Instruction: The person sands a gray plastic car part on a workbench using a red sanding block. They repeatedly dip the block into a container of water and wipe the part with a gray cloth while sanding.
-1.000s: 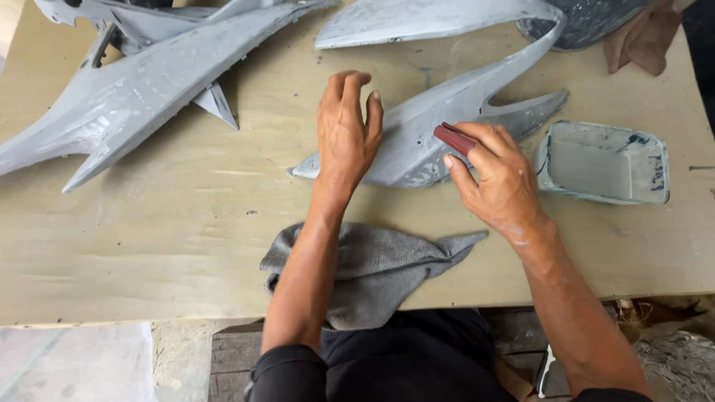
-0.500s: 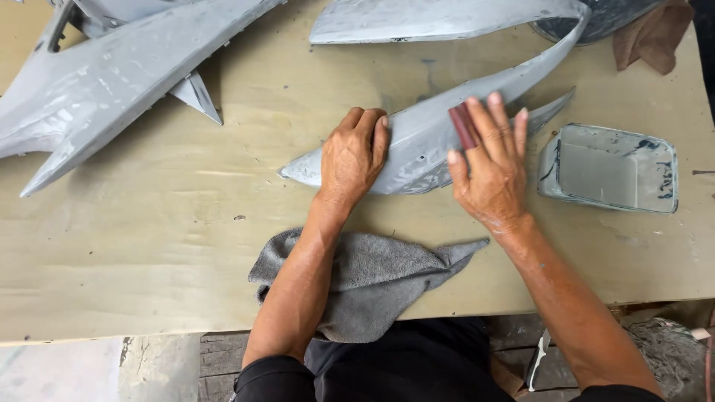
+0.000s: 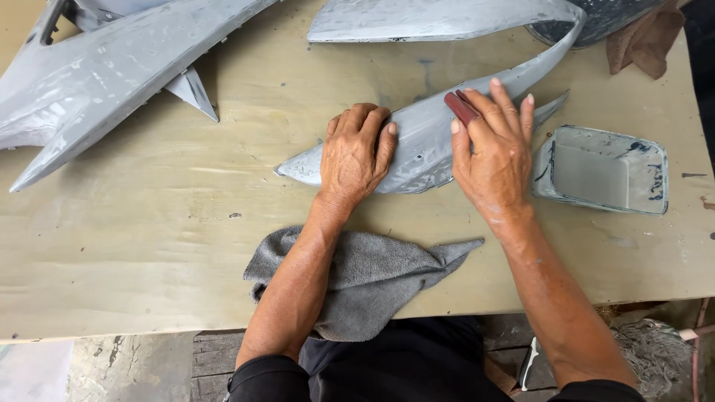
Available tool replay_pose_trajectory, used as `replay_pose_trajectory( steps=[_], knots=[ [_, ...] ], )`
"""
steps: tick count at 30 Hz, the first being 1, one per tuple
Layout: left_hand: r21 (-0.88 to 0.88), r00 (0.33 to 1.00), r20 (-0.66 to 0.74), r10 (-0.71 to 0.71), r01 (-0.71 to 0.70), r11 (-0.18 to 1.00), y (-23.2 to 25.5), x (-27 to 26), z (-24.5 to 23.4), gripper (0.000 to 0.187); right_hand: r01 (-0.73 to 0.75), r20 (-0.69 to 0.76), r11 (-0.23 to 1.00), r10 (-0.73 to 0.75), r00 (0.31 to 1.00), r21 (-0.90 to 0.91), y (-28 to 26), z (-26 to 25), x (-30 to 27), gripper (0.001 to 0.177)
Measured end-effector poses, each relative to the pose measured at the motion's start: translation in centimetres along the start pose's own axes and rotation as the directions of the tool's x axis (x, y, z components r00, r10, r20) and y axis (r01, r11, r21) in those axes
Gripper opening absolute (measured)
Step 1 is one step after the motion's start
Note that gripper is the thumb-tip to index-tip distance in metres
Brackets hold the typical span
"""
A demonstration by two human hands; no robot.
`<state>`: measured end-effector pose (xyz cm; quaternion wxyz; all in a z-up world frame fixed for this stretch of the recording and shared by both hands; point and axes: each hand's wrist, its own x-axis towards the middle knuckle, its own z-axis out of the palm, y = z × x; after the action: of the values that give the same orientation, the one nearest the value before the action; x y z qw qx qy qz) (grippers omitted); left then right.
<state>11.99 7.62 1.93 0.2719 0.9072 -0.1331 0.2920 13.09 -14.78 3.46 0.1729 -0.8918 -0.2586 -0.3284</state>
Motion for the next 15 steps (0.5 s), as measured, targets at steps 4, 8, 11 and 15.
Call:
replay_pose_trajectory(
  steps=[4,8,11,15],
  knots=[
    [0.012,1.000,-0.005,-0.003,0.003,1.000,-0.5,-0.2,0.7,0.030,0.013,0.035,1.000,-0.014,0.999,0.020,-1.2,2.0,-0.5,0.025],
    [-0.012,1.000,-0.004,-0.014,0.014,1.000,-0.6,-0.2,0.8,0.028,0.012,0.096,0.999,-0.014,0.995,0.030,-1.4,1.0,0.0,0.027],
    [-0.021,1.000,0.000,-0.024,0.024,0.999,-0.7,-0.3,1.0,0.027,-0.046,0.104,0.999,0.044,0.994,0.009,-1.0,0.3,0.5,0.028],
    [-0.027,1.000,0.006,-0.029,0.029,0.999,-0.8,-0.3,1.0,0.026,-0.023,0.090,0.999,0.021,0.996,0.030,-2.6,2.6,-0.4,0.022]
  ],
)
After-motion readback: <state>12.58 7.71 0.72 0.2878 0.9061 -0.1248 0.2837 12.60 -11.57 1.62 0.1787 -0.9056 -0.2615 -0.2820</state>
